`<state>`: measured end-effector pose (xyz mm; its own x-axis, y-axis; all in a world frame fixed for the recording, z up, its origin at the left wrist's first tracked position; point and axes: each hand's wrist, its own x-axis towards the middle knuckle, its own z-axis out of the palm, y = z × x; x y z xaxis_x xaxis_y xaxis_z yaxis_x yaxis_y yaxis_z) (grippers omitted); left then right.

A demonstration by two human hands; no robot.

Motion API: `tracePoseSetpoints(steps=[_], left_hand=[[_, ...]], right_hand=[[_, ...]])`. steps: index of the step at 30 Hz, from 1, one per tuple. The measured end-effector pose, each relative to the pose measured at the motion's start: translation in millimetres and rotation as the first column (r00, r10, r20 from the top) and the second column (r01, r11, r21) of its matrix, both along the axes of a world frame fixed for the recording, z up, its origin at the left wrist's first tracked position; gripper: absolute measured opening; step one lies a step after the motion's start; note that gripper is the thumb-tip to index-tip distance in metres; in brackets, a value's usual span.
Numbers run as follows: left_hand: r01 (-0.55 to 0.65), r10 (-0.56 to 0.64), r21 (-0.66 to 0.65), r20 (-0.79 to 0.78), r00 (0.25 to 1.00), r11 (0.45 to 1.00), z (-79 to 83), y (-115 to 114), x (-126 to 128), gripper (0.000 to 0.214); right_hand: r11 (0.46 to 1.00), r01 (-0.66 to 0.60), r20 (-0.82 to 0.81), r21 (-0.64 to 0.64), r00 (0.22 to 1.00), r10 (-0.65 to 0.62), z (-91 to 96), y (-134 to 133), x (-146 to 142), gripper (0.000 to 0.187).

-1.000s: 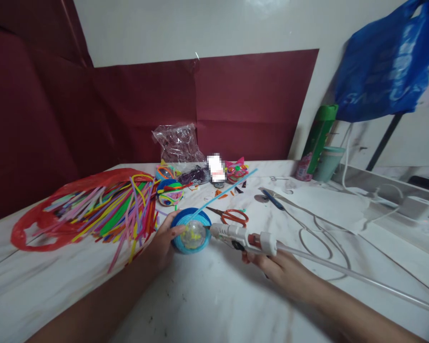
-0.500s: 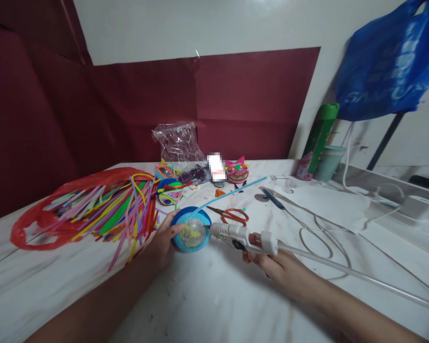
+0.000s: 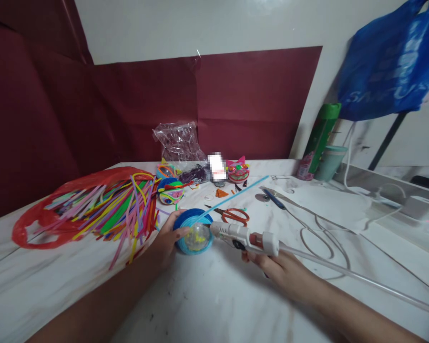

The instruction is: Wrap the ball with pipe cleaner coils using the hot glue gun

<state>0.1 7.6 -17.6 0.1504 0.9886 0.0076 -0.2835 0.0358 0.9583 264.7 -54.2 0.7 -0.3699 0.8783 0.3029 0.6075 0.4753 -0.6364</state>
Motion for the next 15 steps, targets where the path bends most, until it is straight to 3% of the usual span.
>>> tracePoseSetpoints(steps=[11,15], left_hand=[[-0.050,0.051,0.006,-0.028,0.998,0.999,7.5,-9,9,0.065],[-0.063,0.063,0.002,-0.012,0.998,0.998,6.0,-8,9,0.067]], right_hand=[[0.998,-0.056,-0.045,0.034,0.997,0.058,6.5,-5,-11,0.028],[0.999,-0.023,-0.034,0.025,0.999,0.024,5.2,-4,-9,0.029]])
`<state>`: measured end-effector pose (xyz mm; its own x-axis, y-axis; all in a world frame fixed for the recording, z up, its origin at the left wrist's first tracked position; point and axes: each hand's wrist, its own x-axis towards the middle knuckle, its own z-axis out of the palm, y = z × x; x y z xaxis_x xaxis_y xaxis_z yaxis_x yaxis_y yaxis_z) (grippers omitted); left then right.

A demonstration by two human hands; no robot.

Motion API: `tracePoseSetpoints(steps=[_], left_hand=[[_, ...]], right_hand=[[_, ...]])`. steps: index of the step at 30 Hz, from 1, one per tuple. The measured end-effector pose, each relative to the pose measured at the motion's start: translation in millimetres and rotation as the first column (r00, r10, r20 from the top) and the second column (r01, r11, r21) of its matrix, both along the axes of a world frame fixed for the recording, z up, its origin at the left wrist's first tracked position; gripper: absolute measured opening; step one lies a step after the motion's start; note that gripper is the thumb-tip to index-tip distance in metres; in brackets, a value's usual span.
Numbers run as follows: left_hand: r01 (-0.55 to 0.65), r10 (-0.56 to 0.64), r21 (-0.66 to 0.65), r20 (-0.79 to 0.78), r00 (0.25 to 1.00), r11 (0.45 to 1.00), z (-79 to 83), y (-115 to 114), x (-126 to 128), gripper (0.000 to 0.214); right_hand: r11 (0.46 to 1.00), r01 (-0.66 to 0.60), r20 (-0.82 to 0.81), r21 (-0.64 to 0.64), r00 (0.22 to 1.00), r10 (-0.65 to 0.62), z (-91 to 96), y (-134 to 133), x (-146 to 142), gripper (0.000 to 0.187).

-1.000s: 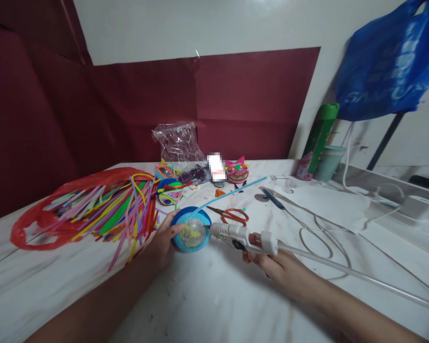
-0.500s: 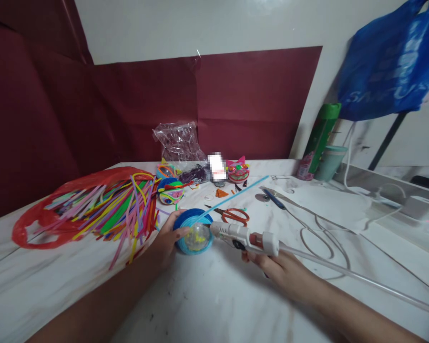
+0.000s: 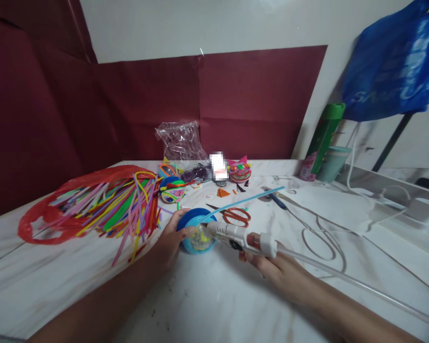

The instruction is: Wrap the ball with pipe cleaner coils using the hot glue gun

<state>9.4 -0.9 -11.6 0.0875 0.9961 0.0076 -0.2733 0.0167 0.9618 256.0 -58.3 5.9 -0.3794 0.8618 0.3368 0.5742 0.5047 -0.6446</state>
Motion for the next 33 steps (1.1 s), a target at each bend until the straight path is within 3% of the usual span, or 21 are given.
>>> tracePoseSetpoints(steps=[4,9,17,27,30,33], left_hand=[[-0.019,0.019,0.002,-0.026,0.999,1.000,-1.7,1,-1,0.064],[-0.017,0.018,0.012,-0.033,0.999,1.000,-1.9,1,-1,0.063],[-0.061,0.063,0.033,-0.052,0.997,0.998,-1.9,1,0,0.059],[-0.065,0.065,0.020,-0.040,0.997,0.998,-2.3,1,0,0.062],[-0.082,0.082,0.018,-0.014,0.997,0.996,-5.4,5,-3,0.062],[-0.095,0.094,0.034,0.039,0.995,0.995,-8.9,11,-9,0.060]], right_hand=[[0.999,0.033,0.024,-0.029,0.999,-0.032,-0.3,1,2,0.032],[0.999,-0.031,0.001,0.010,1.000,0.031,2.8,-1,-1,0.028],[1.000,-0.023,-0.005,0.002,1.000,0.023,-1.2,0,-1,0.029],[0.996,0.065,0.029,-0.056,0.998,-0.064,-2.6,0,3,0.035],[0.997,0.070,-0.006,-0.008,0.997,-0.071,-3.5,5,7,0.031],[0.980,0.174,0.048,0.094,0.983,-0.179,-6.7,18,19,0.023]])
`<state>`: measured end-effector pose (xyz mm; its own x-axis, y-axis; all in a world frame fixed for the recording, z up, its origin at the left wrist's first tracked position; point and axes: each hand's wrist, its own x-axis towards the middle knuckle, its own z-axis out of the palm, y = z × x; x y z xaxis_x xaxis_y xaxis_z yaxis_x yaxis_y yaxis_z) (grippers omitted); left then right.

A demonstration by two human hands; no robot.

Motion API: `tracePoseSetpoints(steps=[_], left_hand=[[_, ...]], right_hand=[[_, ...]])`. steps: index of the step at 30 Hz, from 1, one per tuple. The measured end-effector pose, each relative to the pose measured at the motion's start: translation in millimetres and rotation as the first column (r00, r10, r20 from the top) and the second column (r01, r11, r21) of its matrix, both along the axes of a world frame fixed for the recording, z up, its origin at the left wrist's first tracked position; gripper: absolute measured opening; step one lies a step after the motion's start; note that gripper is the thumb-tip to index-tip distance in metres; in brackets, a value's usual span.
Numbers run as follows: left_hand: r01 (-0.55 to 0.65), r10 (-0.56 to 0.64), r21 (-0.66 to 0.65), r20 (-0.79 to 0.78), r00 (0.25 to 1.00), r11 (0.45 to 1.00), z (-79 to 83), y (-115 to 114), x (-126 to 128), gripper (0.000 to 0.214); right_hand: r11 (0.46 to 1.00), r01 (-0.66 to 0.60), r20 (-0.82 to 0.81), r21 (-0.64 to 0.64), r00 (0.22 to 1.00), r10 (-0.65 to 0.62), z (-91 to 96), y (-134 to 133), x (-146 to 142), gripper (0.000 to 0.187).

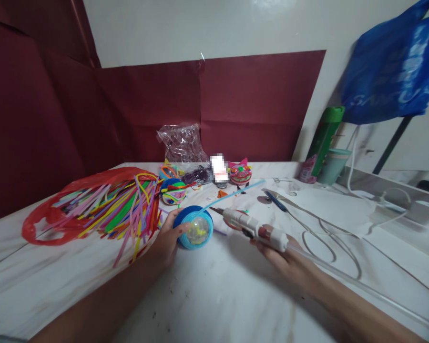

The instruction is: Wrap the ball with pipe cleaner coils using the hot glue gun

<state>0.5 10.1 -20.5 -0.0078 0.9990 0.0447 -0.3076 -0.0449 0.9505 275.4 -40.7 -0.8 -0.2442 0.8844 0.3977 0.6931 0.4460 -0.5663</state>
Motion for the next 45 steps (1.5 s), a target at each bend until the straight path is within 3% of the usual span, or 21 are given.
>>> tracePoseSetpoints(steps=[3,6,8,10,13,17,19,21,24,26,27,29,34,36,41,45], left_hand=[[0.013,-0.014,0.032,0.051,0.999,0.999,-0.8,5,-5,0.057],[0.017,-0.020,0.041,0.080,0.997,0.999,0.7,5,-7,0.058],[0.027,-0.030,0.040,0.086,0.996,0.999,1.5,4,-7,0.063],[0.034,-0.037,0.038,0.085,0.996,0.999,1.6,2,-7,0.067],[0.044,-0.049,0.056,0.080,0.996,0.997,0.4,1,-7,0.064],[0.017,-0.022,0.100,0.047,0.999,0.995,-1.6,1,-9,0.060],[-0.013,0.014,0.127,-0.010,1.000,0.992,-1.2,1,-9,0.058],[-0.038,0.052,0.160,-0.083,0.995,0.986,1.1,-1,-8,0.055],[-0.064,0.100,0.183,-0.192,0.976,0.981,8.0,-8,-3,0.056],[-0.068,0.113,0.176,-0.259,0.959,0.982,13.2,-13,-1,0.058],[-0.062,0.112,0.177,-0.286,0.952,0.982,15.6,-15,0,0.059],[-0.036,0.098,0.196,-0.319,0.943,0.980,19.2,-17,2,0.060],[-0.023,0.117,0.225,-0.415,0.902,0.974,21.7,-16,2,0.065],[-0.030,0.143,0.240,-0.473,0.870,0.970,21.1,-15,2,0.065],[0.021,0.124,0.261,-0.524,0.842,0.965,15.9,-14,4,0.067],[0.068,0.093,0.270,-0.540,0.837,0.961,9.7,-10,1,0.069]], right_hand=[[0.986,0.131,0.273,0.102,0.950,-0.154,-8.2,17,15,0.012],[0.965,0.187,0.530,0.185,0.808,-0.258,-18.4,31,23,0.011],[0.960,0.196,0.632,0.198,0.723,-0.278,-23.6,35,23,0.010],[0.962,0.212,0.671,0.174,0.689,-0.273,-26.6,38,23,0.008],[0.963,0.243,0.643,0.115,0.721,-0.259,-27.5,41,29,0.007],[0.984,0.174,0.574,0.050,0.801,-0.170,-19.8,40,43,0.008],[0.986,0.133,0.529,0.105,0.832,-0.169,-10.5,35,42,0.008],[0.968,0.039,0.437,0.246,0.888,-0.147,1.7,27,30,0.015],[0.823,-0.212,0.327,0.528,0.944,0.033,20.8,14,-4,0.019],[0.724,-0.258,0.302,0.640,0.951,0.072,29.8,9,-30,0.017],[0.705,-0.262,0.308,0.659,0.949,0.064,32.0,9,-41,0.018],[0.718,-0.243,0.294,0.652,0.954,0.056,30.1,12,-57,0.021],[0.917,-0.095,0.045,0.386,0.995,0.084,1.6,24,-72,0.013],[0.965,-0.072,-0.089,0.251,0.991,0.098,-7.5,25,-75,0.012],[0.999,-0.029,-0.285,0.028,0.958,0.035,-11.9,23,-82,0.013],[0.999,-0.004,-0.328,-0.043,0.945,-0.010,-11.5,23,-84,0.014]])
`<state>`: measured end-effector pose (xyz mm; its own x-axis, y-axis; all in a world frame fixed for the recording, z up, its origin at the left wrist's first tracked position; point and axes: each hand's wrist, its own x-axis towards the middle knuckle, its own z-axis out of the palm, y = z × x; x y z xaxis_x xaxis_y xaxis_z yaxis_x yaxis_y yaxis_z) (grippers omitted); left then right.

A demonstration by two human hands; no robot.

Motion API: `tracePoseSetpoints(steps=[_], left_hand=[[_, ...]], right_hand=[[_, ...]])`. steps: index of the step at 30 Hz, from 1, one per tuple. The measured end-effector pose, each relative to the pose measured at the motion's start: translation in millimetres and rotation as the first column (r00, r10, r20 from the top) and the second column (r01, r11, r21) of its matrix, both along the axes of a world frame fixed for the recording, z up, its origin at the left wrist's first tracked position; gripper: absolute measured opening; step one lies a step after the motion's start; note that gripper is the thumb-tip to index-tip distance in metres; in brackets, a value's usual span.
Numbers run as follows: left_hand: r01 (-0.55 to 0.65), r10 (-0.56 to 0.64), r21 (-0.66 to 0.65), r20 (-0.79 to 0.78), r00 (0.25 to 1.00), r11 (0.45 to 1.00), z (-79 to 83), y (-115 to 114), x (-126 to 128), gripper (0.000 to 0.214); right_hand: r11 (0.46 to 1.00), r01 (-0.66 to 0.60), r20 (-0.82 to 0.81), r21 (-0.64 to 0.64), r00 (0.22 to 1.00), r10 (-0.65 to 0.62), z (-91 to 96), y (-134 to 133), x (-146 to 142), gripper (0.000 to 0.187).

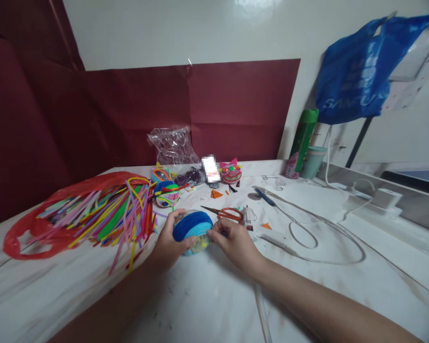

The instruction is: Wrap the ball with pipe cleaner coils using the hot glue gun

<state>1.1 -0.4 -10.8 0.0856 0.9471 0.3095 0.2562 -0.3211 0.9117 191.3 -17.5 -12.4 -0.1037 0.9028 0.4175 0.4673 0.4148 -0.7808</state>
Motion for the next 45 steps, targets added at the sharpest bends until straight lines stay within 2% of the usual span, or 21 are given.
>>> tracePoseSetpoints(steps=[7,17,24,32,36,41,45], left_hand=[[0.071,-0.071,-0.009,0.012,0.997,0.997,-3.9,4,-3,0.074],[0.094,-0.086,-0.079,0.100,0.991,0.992,-1.7,-4,6,0.073],[0.012,-0.009,-0.067,0.039,0.999,0.998,-2.5,-2,8,0.064],[0.016,-0.009,-0.088,0.077,0.997,0.996,-4.4,-3,9,0.076],[0.035,-0.031,-0.123,0.039,0.999,0.992,-4.4,-1,9,0.082],[0.022,-0.019,-0.074,0.050,0.999,0.997,-5.9,-2,10,0.080],[-0.016,0.015,-0.080,-0.012,1.000,0.997,-1.7,-6,13,0.075]], right_hand=[[0.997,0.043,0.051,0.066,0.998,-0.046,0.6,-3,1,0.012],[0.997,0.045,0.097,0.062,0.994,-0.051,-0.6,-1,2,0.011],[0.989,0.023,0.107,0.144,0.994,-0.039,-0.8,-4,2,0.009],[0.991,0.043,0.107,0.127,0.993,-0.057,-5.9,-5,5,0.009],[0.990,0.037,0.106,0.137,0.993,-0.052,-6.8,-5,3,0.010],[0.990,0.039,0.129,0.135,0.990,-0.056,-5.5,-6,3,0.009],[0.989,0.038,0.136,0.145,0.989,-0.057,-4.3,-7,2,0.009]])
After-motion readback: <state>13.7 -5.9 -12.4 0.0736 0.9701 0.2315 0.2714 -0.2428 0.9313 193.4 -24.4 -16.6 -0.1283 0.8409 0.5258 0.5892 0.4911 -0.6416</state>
